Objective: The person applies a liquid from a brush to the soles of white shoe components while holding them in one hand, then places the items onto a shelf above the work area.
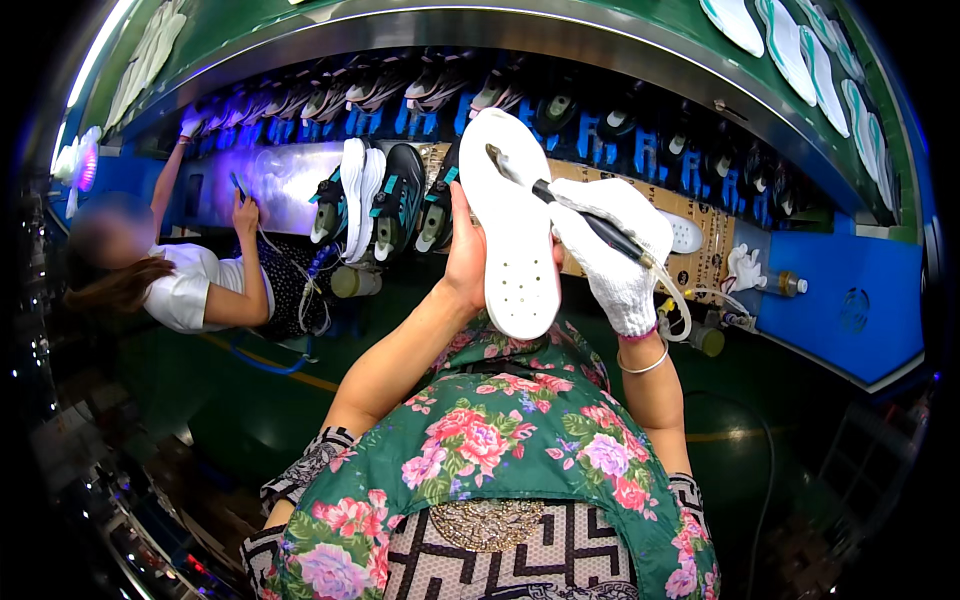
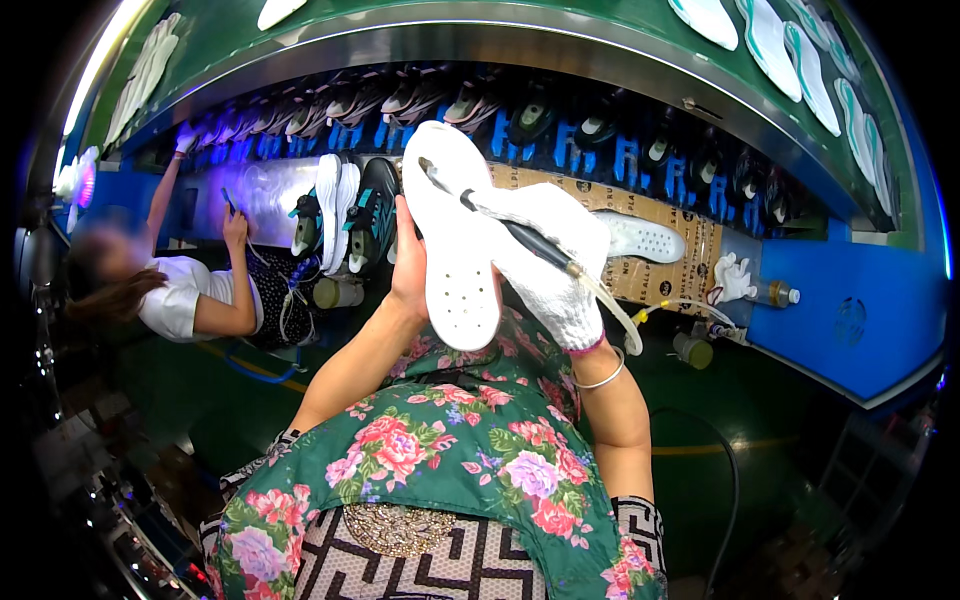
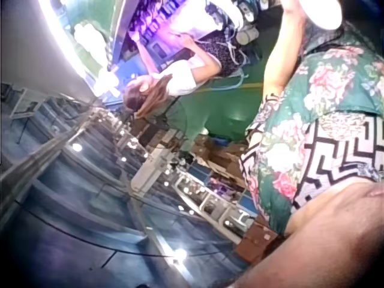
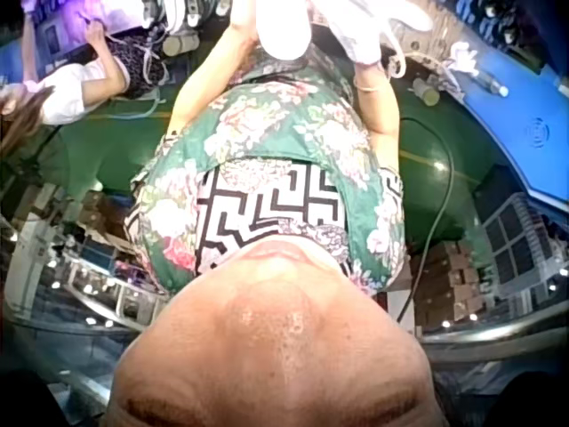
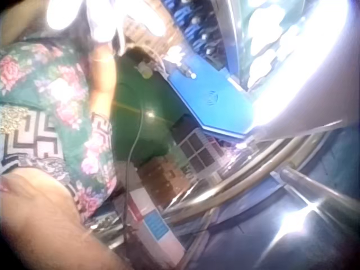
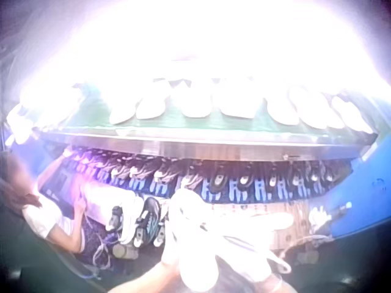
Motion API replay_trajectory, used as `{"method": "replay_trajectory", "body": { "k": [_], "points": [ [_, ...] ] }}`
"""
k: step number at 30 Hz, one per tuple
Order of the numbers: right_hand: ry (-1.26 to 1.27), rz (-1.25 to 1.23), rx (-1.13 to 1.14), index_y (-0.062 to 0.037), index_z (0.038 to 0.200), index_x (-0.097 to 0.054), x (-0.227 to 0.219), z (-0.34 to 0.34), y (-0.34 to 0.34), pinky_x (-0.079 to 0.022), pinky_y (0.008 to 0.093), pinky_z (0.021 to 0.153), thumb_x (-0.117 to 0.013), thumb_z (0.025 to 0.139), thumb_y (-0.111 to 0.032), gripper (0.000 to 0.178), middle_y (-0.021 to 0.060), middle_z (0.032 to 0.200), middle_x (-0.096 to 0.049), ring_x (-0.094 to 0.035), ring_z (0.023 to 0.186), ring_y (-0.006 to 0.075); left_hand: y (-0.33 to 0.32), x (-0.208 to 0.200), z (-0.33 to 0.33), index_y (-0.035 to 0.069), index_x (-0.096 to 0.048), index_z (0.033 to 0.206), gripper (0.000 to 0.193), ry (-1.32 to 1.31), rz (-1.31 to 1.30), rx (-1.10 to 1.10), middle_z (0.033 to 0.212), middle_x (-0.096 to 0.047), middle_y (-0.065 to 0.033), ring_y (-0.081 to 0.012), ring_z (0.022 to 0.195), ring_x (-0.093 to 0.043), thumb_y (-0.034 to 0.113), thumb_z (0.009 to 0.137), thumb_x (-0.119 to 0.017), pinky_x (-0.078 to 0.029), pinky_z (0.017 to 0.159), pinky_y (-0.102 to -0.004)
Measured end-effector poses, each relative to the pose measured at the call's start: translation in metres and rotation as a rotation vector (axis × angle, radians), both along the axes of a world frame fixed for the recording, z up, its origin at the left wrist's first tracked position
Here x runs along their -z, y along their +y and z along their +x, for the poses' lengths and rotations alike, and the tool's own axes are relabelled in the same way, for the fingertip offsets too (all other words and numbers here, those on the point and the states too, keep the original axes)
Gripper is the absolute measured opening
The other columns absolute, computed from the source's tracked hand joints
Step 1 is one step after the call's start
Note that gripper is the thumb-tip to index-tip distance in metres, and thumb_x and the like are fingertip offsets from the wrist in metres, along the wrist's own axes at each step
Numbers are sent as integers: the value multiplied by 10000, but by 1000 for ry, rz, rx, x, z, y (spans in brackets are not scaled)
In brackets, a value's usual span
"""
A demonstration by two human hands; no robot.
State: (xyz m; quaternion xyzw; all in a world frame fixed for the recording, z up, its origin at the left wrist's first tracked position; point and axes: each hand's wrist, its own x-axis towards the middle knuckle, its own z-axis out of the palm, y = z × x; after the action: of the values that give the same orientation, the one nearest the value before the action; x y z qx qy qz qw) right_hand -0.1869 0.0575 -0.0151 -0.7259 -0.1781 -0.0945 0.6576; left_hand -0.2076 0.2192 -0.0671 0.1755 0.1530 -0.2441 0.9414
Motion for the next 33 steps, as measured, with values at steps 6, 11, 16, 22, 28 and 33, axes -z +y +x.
{"method": "replay_trajectory", "body": {
  "k": [6, 11, 16, 22, 28, 33],
  "points": [
    [-298, -272, 60, -6, 1016, -709, -6, 14, 2, -527, 305, 750, -739, 733, -17, 284, 125, 933, -695, -673, 829, 233, -11, 22, -2, 76, -253, 1500, 965, -207, -119, 5, 1471, -409, -121, -299, 1315, -441, 801, 869, -176, -354, 1101, -433],
    [-272, -316, -25, -59, 1024, -717, 12, 0, 12, -537, 333, 685, -738, 732, -53, 292, 108, 885, -695, -676, 757, 263, -16, 13, 2, 82, -266, 1491, 964, -165, 283, 36, 1451, -426, -131, -294, 1303, -456, 805, 865, -149, -379, 1084, -435],
    [21, 69, 11, -33, 1079, -695, 12, 1, 7, -543, 313, 765, -721, 774, -67, 308, 130, 977, -694, -686, 872, 243, 5, 34, 10, 43, -331, 1444, 984, -537, -396, 150, 1357, -506, -162, -296, 1228, -528, 806, 862, -111, -433, 1040, -432],
    [-321, -304, -127, -70, 1009, -723, 24, -3, 17, -538, 323, 691, -727, 751, -46, 259, 84, 889, -706, -679, 763, 250, 9, 12, 12, 91, -296, 1474, 918, -148, 285, 1, 1389, -476, -129, -288, 1240, -513, 785, 884, -174, -438, 1034, -441],
    [-285, -218, -40, -69, 1024, -725, 22, 10, 7, -550, 321, 699, -726, 785, -78, 238, 95, 929, -708, -685, 782, 221, 6, 5, 27, 74, -367, 1415, 1026, -161, 267, -164, 1255, -560, -150, -274, 1121, -589, 871, 801, -167, -501, 946, -435],
    [-237, -197, -253, -97, 1018, -728, 15, -7, 20, -544, 315, 710, -751, 742, -65, 279, 78, 885, -714, -684, 772, 228, 26, 23, 35, 11, -527, 1171, 1111, -292, 130, -47, 835, -634, -177, -261, 748, -644, 933, 725, -98, -552, 657, -395]
  ]
}}
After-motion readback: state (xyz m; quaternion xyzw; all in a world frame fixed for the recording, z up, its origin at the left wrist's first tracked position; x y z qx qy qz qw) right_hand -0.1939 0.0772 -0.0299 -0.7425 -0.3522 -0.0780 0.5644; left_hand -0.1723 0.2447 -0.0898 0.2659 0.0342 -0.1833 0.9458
